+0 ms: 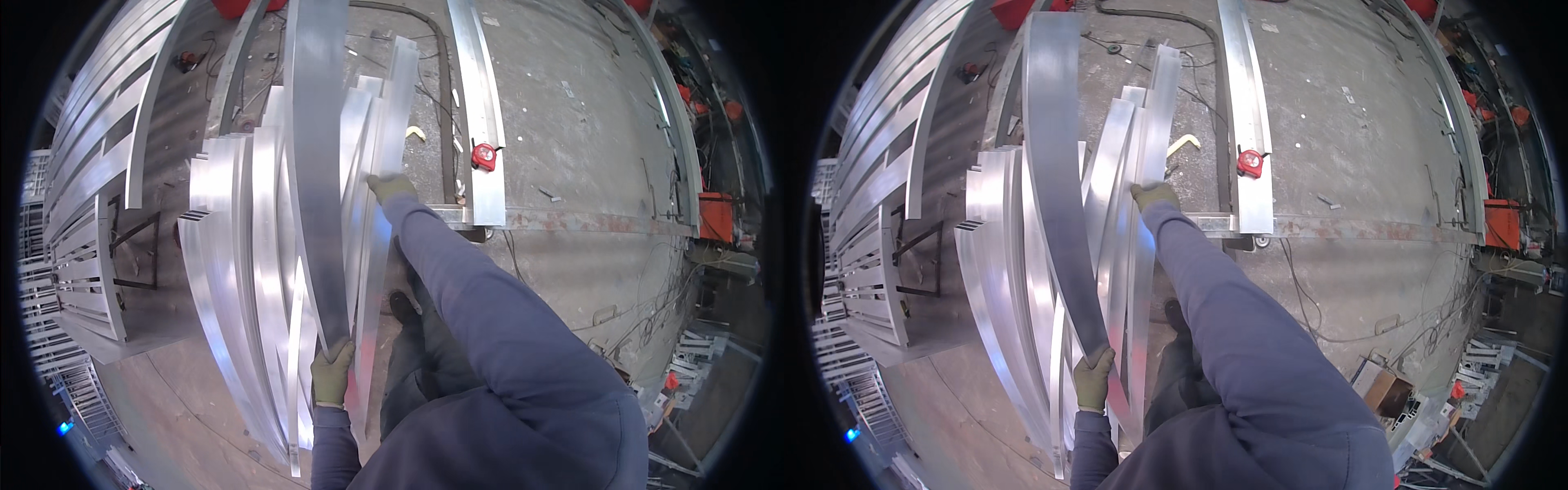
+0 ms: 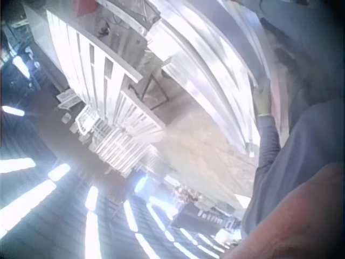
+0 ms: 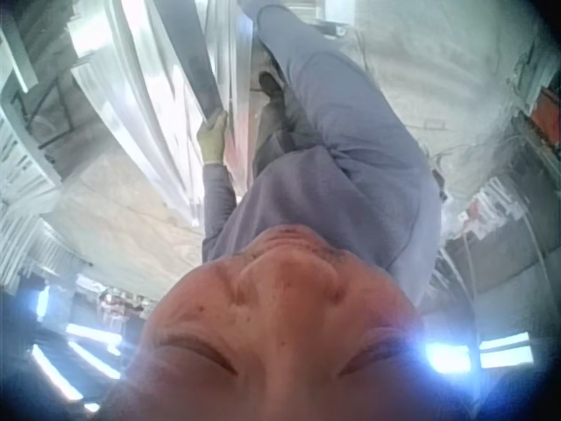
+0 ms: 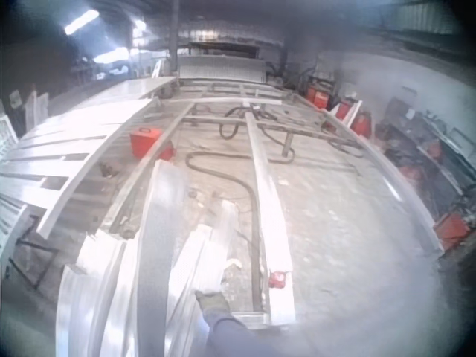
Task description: The person walks through a workshop holding a cardboard sheet with handwritten notes, then picks up several long metal bars and aligns them on the floor to form a rectangular frame. The person adjusts the bars and positions a metal bracket at a corner joint.
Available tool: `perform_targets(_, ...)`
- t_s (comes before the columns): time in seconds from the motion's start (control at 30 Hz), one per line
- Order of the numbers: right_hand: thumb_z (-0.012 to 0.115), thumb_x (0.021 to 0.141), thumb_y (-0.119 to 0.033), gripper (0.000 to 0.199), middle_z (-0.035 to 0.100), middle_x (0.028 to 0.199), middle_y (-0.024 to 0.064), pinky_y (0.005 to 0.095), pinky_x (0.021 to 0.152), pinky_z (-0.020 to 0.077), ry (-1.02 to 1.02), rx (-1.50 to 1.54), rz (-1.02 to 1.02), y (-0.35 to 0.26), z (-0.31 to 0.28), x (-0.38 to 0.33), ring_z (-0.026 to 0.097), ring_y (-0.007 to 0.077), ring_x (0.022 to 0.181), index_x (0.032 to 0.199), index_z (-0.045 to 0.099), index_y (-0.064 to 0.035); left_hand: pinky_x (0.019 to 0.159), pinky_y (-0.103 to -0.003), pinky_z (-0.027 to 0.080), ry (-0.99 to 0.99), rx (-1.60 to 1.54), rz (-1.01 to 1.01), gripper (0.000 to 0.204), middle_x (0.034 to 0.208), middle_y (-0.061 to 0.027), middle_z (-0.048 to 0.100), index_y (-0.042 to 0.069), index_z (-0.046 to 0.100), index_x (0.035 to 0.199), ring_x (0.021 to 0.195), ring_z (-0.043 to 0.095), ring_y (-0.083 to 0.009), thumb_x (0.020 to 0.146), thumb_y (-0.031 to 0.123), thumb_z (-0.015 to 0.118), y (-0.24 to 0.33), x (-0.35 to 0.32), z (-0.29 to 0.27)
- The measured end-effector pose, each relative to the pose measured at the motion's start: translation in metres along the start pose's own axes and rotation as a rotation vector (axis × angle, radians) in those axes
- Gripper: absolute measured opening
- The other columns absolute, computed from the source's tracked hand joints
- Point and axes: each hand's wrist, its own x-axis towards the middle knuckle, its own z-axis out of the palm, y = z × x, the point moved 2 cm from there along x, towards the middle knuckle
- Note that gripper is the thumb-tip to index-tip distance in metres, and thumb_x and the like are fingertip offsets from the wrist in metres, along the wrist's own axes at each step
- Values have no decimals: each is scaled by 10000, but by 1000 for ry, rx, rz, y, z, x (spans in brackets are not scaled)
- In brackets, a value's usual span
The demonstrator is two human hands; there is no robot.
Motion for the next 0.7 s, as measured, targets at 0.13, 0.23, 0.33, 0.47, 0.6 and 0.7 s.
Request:
perform_targets(0.13, 774, 920, -550, 627, 807, 1095, 187, 437, 950, 574, 145, -52, -39, 7, -17, -33, 770, 326, 1059, 1172, 784, 24, 912, -302, 559, 65, -55, 71, 390, 1146, -102, 807, -57, 773, 1274, 1010, 719, -148, 980, 195, 827, -2, -7, -5)
perform_targets(0.23, 795, 917, -551, 691, 764, 1123, 162, 405, 922, 572, 170, 188, -131, 8, -49, -130, 732, 281, 1029, 1271, 699, 35, 924, -316, 557, 83, -20, 97, 386, 1143, -103, 804, -48, 778, 1260, 1031, 720, -161, 991, 227, 821, 12, -34, -15)
perform_targets(0.33, 792, 962, -482, 701, 710, 1167, 139, 371, 916, 560, -42, 297, -153, 4, -86, -221, 680, 230, 1015, 1397, 591, 30, 929, -332, 554, 74, 15, 139, 373, 1109, -95, 796, -27, 765, 1259, 1027, 723, -175, 1009, 248, 800, 31, -71, -17)
perform_targets(0.47, 759, 1030, -399, 627, 688, 1226, 137, 350, 979, 544, -353, 462, -462, -1, -98, -311, 658, 205, 1044, 1446, 552, 21, 910, -367, 545, 135, -11, 334, 465, 1092, -81, 725, -2, 676, 1333, 1002, 693, -196, 990, 277, 818, 65, -142, -5)
perform_targets(0.6, 770, 987, -549, 926, 627, 1423, 223, 374, 1100, 509, -537, 567, -542, -11, -91, -378, 627, 272, 1279, 1576, 397, 62, 963, -391, 531, 149, 7, 478, 629, 1168, -96, 669, -11, 629, 1388, 1077, 658, -236, 904, 304, 879, 71, -194, -1)
perform_targets(0.7, 805, 982, -506, 940, 537, 1553, 201, 375, 1176, 462, -613, 568, -627, -18, -104, -419, 544, 266, 1428, 1616, 361, 26, 1038, -423, 512, 80, 55, 523, 782, 1240, -129, 653, -27, 599, 1436, 1165, 641, -291, 819, 319, 932, 97, -234, 24)
